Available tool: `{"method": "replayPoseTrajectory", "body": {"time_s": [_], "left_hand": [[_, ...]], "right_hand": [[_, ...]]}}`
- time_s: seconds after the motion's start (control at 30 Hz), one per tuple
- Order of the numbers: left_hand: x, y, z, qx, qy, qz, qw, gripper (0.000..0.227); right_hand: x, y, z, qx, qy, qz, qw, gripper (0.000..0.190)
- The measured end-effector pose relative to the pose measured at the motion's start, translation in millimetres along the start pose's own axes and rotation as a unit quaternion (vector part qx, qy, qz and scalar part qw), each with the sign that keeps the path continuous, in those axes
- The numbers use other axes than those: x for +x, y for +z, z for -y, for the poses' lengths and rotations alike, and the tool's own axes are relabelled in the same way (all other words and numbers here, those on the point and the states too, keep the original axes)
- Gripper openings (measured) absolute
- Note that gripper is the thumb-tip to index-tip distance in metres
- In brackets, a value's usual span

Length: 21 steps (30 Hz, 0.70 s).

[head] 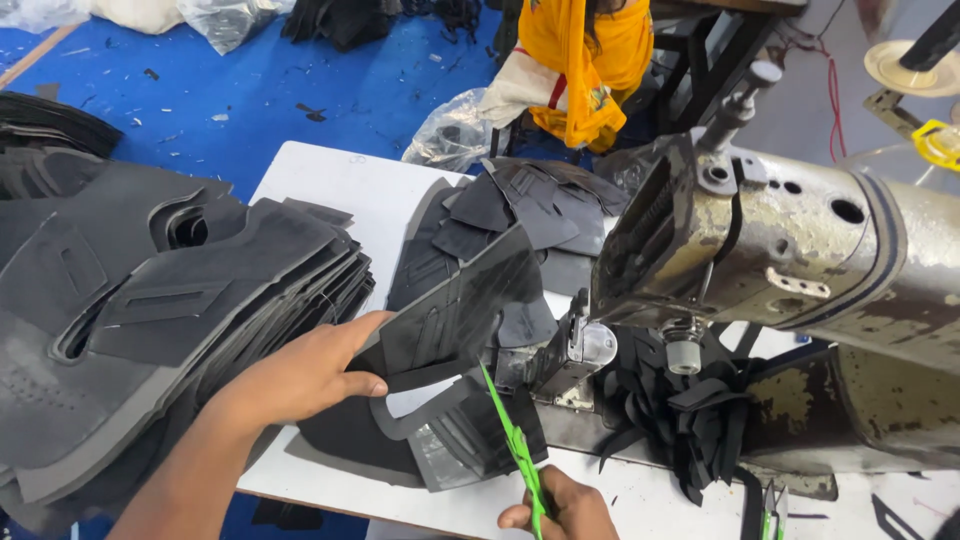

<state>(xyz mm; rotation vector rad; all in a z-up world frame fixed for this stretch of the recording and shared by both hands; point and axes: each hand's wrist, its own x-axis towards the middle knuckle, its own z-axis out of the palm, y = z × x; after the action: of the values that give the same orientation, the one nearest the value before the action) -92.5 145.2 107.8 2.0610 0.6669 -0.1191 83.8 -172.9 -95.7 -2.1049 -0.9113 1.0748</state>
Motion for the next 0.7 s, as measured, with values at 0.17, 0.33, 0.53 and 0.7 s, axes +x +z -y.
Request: {"method": "replayPoseTrajectory", "body": {"time_s": [0.17, 0.33, 0.53, 0.7], "left_hand": [[39, -8, 26, 0.17, -0.021, -0.006, 0.985, 0.079], [87, 11, 50, 0.291, 0.058, -0.162, 0.941, 0.067], [95, 79, -22, 0.03, 0.258, -0.233, 0.937, 0.036], [103, 139, -71, -0.151, 0.187, -0.153, 0.959, 0.047]], "right_hand": [[0, -5, -34, -0.125, -0.014, -0.082, 0.989, 0.049], [11, -24, -105, -0.291, -0.116, -0.081, 0.946, 0.05], [8, -49, -74, -0.286, -0.216, -0.18, 0.916, 0.05], [-5, -66, 13, -0.142, -0.189, -0.228, 0.945, 0.032]]}}
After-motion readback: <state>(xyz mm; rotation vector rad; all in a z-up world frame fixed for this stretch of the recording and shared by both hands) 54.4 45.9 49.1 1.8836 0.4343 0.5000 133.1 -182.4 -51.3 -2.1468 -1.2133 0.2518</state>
